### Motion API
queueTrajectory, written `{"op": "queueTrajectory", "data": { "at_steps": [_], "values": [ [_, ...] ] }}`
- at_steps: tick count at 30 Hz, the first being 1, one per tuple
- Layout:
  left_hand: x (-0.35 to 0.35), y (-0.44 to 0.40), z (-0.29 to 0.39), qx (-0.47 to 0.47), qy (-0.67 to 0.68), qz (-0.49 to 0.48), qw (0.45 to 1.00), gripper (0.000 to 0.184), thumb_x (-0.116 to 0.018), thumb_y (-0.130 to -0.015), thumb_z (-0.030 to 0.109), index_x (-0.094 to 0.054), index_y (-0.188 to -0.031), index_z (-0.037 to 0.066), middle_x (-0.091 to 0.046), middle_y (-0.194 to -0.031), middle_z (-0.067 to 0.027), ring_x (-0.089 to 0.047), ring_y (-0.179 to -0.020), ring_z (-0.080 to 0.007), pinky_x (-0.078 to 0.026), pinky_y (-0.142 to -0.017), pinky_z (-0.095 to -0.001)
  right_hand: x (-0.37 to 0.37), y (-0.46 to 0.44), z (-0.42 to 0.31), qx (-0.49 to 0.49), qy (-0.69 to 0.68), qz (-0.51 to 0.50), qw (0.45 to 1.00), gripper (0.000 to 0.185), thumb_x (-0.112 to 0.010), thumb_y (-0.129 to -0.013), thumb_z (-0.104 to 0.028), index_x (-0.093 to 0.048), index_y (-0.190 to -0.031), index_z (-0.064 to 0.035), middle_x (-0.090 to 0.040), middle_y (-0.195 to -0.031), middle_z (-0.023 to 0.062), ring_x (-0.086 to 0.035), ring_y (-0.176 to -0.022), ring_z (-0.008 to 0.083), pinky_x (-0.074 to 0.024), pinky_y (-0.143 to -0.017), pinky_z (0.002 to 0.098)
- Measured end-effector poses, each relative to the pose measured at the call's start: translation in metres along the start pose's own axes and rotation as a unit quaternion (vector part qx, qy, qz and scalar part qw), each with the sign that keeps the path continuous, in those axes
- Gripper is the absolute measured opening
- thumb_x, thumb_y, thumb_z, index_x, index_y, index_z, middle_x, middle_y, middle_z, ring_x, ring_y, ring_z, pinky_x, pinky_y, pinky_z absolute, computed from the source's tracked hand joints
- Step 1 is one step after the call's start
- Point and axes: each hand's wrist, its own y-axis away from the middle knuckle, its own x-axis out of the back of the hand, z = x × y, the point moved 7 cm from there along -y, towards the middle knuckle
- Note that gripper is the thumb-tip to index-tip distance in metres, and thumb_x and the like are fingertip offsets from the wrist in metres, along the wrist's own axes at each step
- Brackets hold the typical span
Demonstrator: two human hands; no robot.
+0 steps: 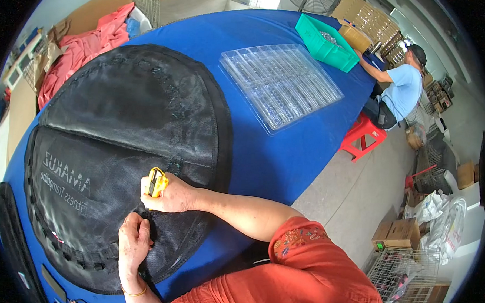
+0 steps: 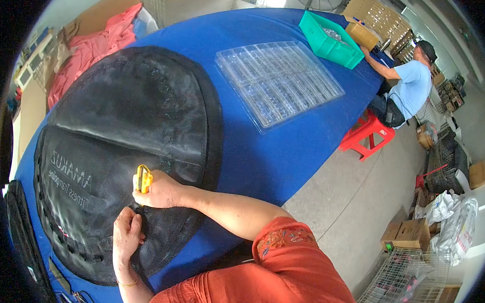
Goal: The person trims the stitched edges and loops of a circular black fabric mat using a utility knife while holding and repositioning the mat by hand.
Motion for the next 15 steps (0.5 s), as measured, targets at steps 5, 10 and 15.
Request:
{"op": "queueTrajectory", "data": {
  "at_steps": [5,10,15],
  "values": [
    [0.0,0.0,0.0003,-0.003,-0.003,0.002,1.0,0.019,-0.056,-0.1,0.008,-0.052,-0.084,-0.002,-0.057,-0.067,-0.0092,-0.059,-0.048,-0.0144,-0.048,-0.043,-0.0299,0.0018,-0.0002,-0.0042,0.016,0.009,0.019,1.0,0.018,-0.063,-0.091,-0.021,-0.059,-0.081,-0.0059,-0.063,-0.068,0.0133,-0.064,-0.064,0.0341,-0.047,-0.059,0.0451],
    [0.0001,-0.0009,0.0017,-0.003,-0.003,0.004,1.0,0.019,-0.055,-0.1,0.007,-0.051,-0.083,-0.002,-0.057,-0.067,-0.0095,-0.059,-0.048,-0.015,-0.048,-0.043,-0.0302,0.0013,-0.0001,-0.0031,-0.001,-0.003,0.011,1.0,0.018,-0.063,-0.091,-0.02,-0.059,-0.081,-0.0056,-0.063,-0.068,0.0135,-0.063,-0.063,0.0347,-0.047,-0.06,0.0456],
    [0.0008,-0.0001,0.0056,-0.011,-0.011,0.003,1.0,0.02,-0.055,-0.1,0.007,-0.051,-0.083,-0.002,-0.057,-0.066,-0.0096,-0.058,-0.048,-0.0151,-0.047,-0.042,-0.0307,0.0029,0.0001,-0.0064,0.009,-0.004,0.017,1.0,0.016,-0.064,-0.09,-0.019,-0.059,-0.081,-0.0055,-0.063,-0.068,0.0141,-0.064,-0.063,0.0349,-0.0474,-0.06,0.0458]
  ]
}}
